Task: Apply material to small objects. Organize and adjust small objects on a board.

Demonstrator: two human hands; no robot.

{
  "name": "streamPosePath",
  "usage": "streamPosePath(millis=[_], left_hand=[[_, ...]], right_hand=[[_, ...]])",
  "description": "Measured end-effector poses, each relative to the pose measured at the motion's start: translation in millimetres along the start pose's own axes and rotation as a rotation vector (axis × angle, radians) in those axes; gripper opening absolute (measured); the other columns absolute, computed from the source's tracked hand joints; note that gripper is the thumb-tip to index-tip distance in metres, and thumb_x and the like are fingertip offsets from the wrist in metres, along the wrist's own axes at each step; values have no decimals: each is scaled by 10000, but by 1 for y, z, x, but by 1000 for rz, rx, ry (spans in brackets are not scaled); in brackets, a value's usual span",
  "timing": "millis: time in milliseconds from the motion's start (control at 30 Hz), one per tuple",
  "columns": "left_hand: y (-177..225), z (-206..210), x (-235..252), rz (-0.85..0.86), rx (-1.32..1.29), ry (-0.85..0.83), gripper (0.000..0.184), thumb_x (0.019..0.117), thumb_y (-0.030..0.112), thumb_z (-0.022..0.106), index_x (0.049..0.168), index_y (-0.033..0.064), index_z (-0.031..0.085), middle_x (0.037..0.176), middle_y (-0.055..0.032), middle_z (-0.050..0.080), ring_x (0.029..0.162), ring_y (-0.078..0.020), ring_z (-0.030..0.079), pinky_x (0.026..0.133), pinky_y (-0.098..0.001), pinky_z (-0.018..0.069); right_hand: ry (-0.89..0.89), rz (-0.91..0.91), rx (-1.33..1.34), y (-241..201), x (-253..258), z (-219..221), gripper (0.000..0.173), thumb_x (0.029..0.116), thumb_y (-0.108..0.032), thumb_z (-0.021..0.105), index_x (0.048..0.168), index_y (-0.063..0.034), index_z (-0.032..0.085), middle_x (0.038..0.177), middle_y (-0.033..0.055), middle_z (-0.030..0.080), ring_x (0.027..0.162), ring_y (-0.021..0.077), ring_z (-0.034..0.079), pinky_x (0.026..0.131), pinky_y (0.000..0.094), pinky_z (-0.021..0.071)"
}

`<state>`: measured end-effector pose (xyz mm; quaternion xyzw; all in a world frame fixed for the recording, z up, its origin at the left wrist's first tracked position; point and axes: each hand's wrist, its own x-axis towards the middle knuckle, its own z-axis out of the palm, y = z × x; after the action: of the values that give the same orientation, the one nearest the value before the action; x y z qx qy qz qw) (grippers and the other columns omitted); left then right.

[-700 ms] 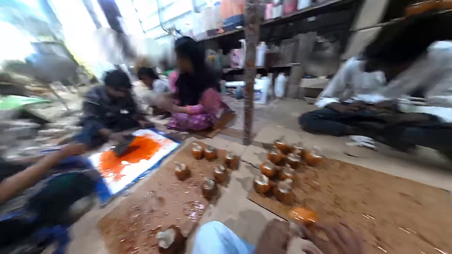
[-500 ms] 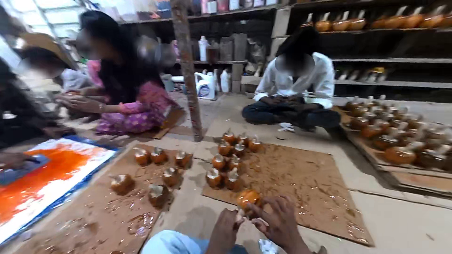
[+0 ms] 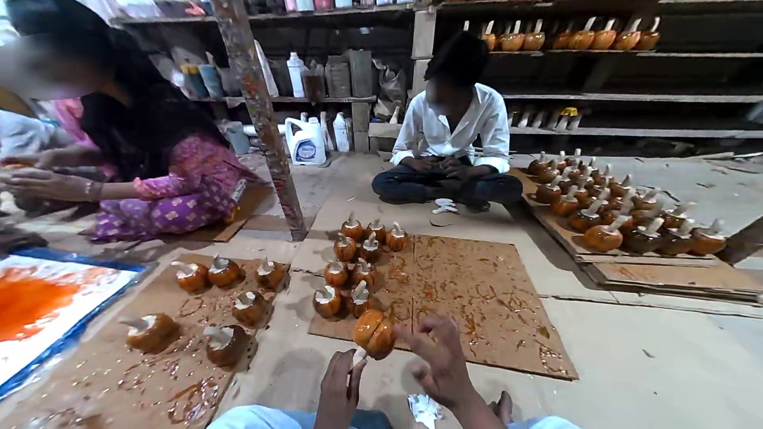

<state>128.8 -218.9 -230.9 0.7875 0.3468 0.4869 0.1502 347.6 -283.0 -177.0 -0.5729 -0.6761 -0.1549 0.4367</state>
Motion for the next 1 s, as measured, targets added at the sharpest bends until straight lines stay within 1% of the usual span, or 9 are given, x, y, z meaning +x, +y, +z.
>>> streamPosePath(millis=[67, 133, 267, 467, 533, 667, 800, 900, 1000], left_hand=[[1, 1, 1, 14, 9, -6, 335, 1015, 280, 584, 1050, -24, 720, 890, -121, 712, 801, -158, 698, 773, -256, 588], [0, 1, 1, 52, 4, 9, 325, 1010, 284, 598, 1047, -16, 718, 877, -118, 700, 805, -153, 689, 781, -237, 580], [-2, 0, -2, 106, -27, 62, 320, 1040, 320, 577, 1069, 21, 687, 904, -97, 671, 860, -105, 660, 836, -177, 542], [-4, 1, -2, 116, -17, 77, 370, 1055, 356, 546, 1066, 12, 682, 898, -106, 670, 868, -114, 662, 836, -180, 543], [-1, -1, -1, 95, -33, 63, 395, 1060, 360, 527, 1088, -2, 685, 912, -119, 680, 888, -118, 663, 854, -182, 536], [-2, -2, -1, 67, -44, 39, 378, 1049, 335, 549, 1071, -6, 710, 909, -114, 708, 869, -105, 685, 837, -193, 555], [0, 0, 1, 39, -49, 40, 378, 1046, 318, 540, 1059, -15, 718, 881, -108, 710, 832, -83, 688, 803, -178, 555], [1, -5, 2, 32, -77, 33, 410, 1057, 350, 525, 1058, -12, 716, 880, -102, 710, 840, -71, 683, 814, -175, 553], [-2, -3, 1, 19, -97, 43, 420, 1068, 365, 506, 1048, 0, 713, 875, -85, 706, 827, -60, 677, 799, -172, 555]], right_hand=[[-37, -151, -116, -9, 0, 7, 611, 995, -739, 221, 1352, -443, 620, 1114, 0, 643, 1097, 179, 597, 1074, 468, 376], [-45, -164, -202, -14, 0, 13, 522, 1008, -706, 280, 1317, -471, 628, 1129, -11, 647, 1099, 161, 604, 1075, 473, 376], [-35, -31, -172, -17, 8, 8, 483, 1022, -683, 278, 1314, -518, 625, 1094, 6, 659, 1081, 183, 607, 1041, 496, 389], [-92, 294, 75, -7, 6, 12, 609, 1019, -698, 221, 1261, -445, 719, 1058, 31, 656, 1011, 196, 599, 893, 489, 452], [-22, 398, 160, 0, 1, 13, 632, 1018, -678, 233, 1230, -383, 751, 1076, 50, 639, 996, 193, 586, 877, 491, 441], [44, 159, 192, -8, 4, -3, 701, 1001, -724, 99, 1319, -446, 658, 1059, 22, 595, 1043, 189, 550, 958, 478, 418], [-99, -170, -31, -17, -2, 3, 627, 990, -747, 167, 1364, -491, 600, 1074, 9, 637, 1049, 181, 602, 1071, 493, 361], [-77, -45, -134, -17, 4, 7, 567, 1004, -725, 168, 1342, -547, 588, 1066, 8, 656, 1030, 192, 617, 1024, 503, 394], [-130, 142, 2, -14, 6, 12, 606, 1010, -717, 176, 1386, -500, 599, 1086, 61, 649, 1025, 240, 611, 893, 526, 463]])
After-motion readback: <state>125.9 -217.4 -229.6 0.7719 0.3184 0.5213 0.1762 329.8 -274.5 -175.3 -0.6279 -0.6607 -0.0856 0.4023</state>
